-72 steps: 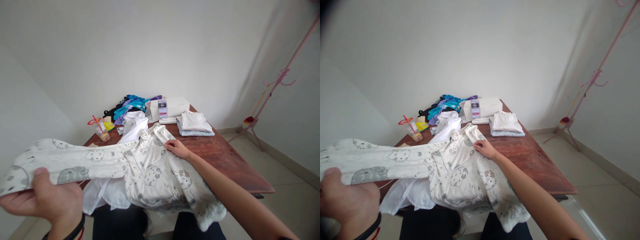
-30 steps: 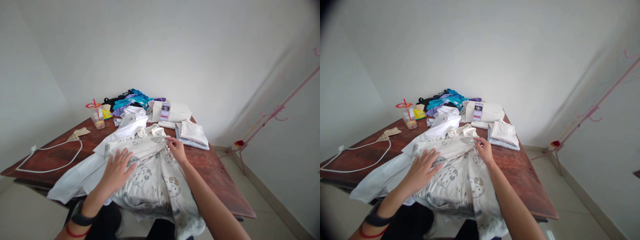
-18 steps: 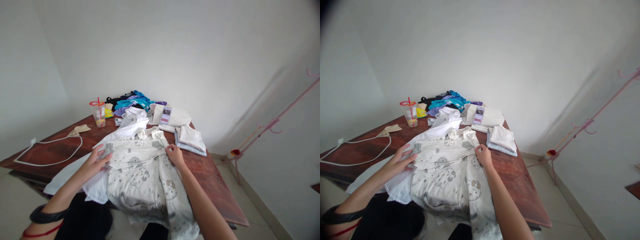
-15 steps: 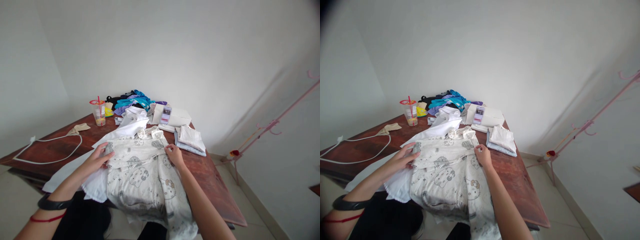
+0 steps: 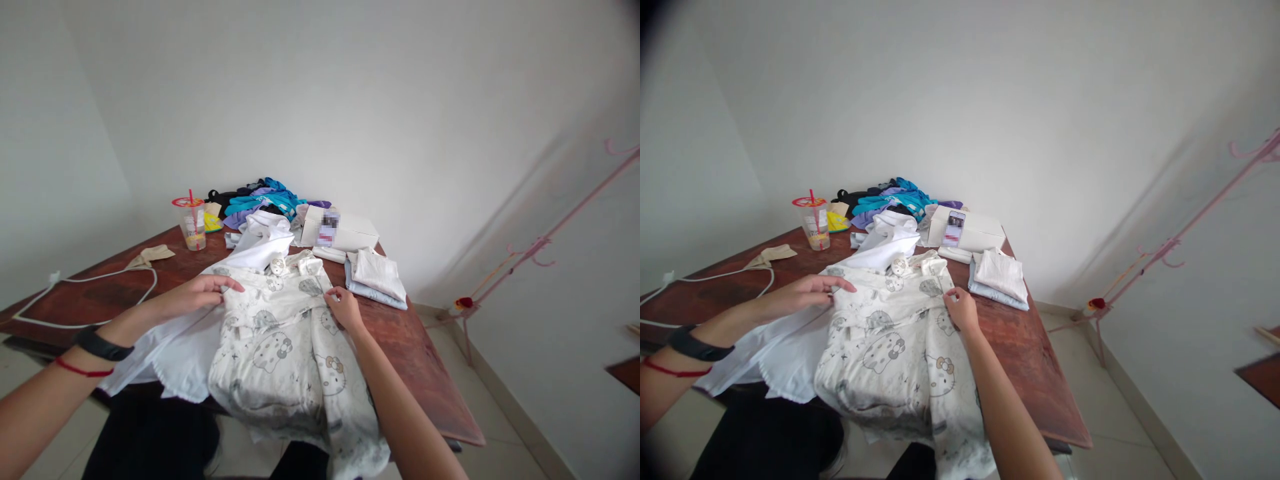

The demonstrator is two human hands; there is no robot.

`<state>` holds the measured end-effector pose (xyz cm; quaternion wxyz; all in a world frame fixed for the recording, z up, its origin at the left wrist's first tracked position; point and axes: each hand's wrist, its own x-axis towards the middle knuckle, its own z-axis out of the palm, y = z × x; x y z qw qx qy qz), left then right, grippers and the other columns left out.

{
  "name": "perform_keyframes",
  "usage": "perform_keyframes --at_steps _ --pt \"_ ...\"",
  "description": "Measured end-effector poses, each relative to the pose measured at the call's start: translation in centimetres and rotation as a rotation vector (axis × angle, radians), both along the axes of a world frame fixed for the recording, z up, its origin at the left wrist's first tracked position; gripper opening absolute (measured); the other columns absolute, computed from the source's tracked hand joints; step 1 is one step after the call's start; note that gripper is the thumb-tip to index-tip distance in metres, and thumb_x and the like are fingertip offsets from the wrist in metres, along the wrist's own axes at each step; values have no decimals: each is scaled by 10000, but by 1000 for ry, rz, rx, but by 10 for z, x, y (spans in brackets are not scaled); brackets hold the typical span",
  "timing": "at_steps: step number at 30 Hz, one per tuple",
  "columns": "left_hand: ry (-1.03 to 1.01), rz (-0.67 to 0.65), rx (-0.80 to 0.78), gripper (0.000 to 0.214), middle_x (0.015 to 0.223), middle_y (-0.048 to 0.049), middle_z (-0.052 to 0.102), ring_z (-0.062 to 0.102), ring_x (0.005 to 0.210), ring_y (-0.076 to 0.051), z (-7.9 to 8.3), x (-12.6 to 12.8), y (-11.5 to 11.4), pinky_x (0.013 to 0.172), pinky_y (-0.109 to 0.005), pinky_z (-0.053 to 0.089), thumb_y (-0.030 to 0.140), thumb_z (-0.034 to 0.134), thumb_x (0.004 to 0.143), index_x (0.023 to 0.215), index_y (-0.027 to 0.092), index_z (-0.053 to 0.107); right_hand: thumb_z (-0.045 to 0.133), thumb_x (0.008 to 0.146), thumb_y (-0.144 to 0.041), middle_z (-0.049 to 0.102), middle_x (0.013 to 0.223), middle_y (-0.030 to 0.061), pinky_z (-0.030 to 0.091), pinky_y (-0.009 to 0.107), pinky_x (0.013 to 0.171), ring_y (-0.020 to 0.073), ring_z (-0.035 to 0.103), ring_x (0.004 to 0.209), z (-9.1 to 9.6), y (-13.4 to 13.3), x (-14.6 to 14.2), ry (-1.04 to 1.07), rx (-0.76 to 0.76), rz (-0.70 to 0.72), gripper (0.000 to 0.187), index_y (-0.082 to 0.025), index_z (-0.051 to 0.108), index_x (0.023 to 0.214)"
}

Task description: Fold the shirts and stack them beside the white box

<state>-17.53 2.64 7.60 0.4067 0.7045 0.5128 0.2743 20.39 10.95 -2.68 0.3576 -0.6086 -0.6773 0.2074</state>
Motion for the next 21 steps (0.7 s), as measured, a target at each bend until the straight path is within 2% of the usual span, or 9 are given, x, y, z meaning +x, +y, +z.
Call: perform_keyframes --at_steps 2,4,8,12,14,16,18,21 --pt "161 -123 165 402 1208 -44 709 636 1134 -282 13 12 7 1008 -361 487 303 631 773 1162 251 716 584 829 -392 712 848 38 435 291 775 218 645 833 -1 1 0 9 4 -3 240 -208 732 875" --pt "335 -200 309 389 1257 -25 691 619 1172 -256 22 27 13 1052 -337 441 264 602 806 1184 264 695 581 832 -392 719 875 49 447 298 803 224 652 860 -2 1 0 17 10 -9 253 -202 739 886" --pt "569 -346 473 203 1011 -35 712 640 985 -220 25 54 28 891 -290 449 194 584 854 1000 235 720 585 833 -411 708 1010 103 460 328 874 249 650 954 -4 1 1 16 39 -39 330 -169 754 983" --pt "662 -441 659 99 824 -39 655 601 838 -209 21 65 42 765 -287 407 197 597 888 869 213 693 564 856 -409 670 1100 123 458 330 894 234 640 959 1 -3 -1 7 93 -51 372 -154 735 1066" --pt "688 -433 694 63 797 -31 653 599 811 -206 21 65 46 754 -290 396 199 622 876 857 216 680 533 886 -385 685 1013 90 464 298 832 203 637 869 13 -10 -4 2 123 -16 333 -163 727 1040" --pt "714 -406 692 35 788 -23 662 609 800 -207 23 62 48 742 -290 389 213 647 859 858 224 680 507 919 -352 689 880 49 452 264 743 173 616 754 34 -23 -12 -28 164 85 292 -171 716 1013" --pt "733 -377 673 40 810 -20 679 626 808 -206 26 58 50 727 -286 386 233 651 857 875 231 686 495 949 -324 680 788 20 427 245 683 152 598 683 58 -47 -27 -106 211 248 258 -182 704 1001" --pt "761 -332 600 84 860 -22 706 643 823 -203 30 54 51 696 -272 383 274 640 866 905 236 704 495 981 -323 710 812 15 426 239 693 148 644 716 88 -97 -61 -286 230 517 230 -210 692 1021"
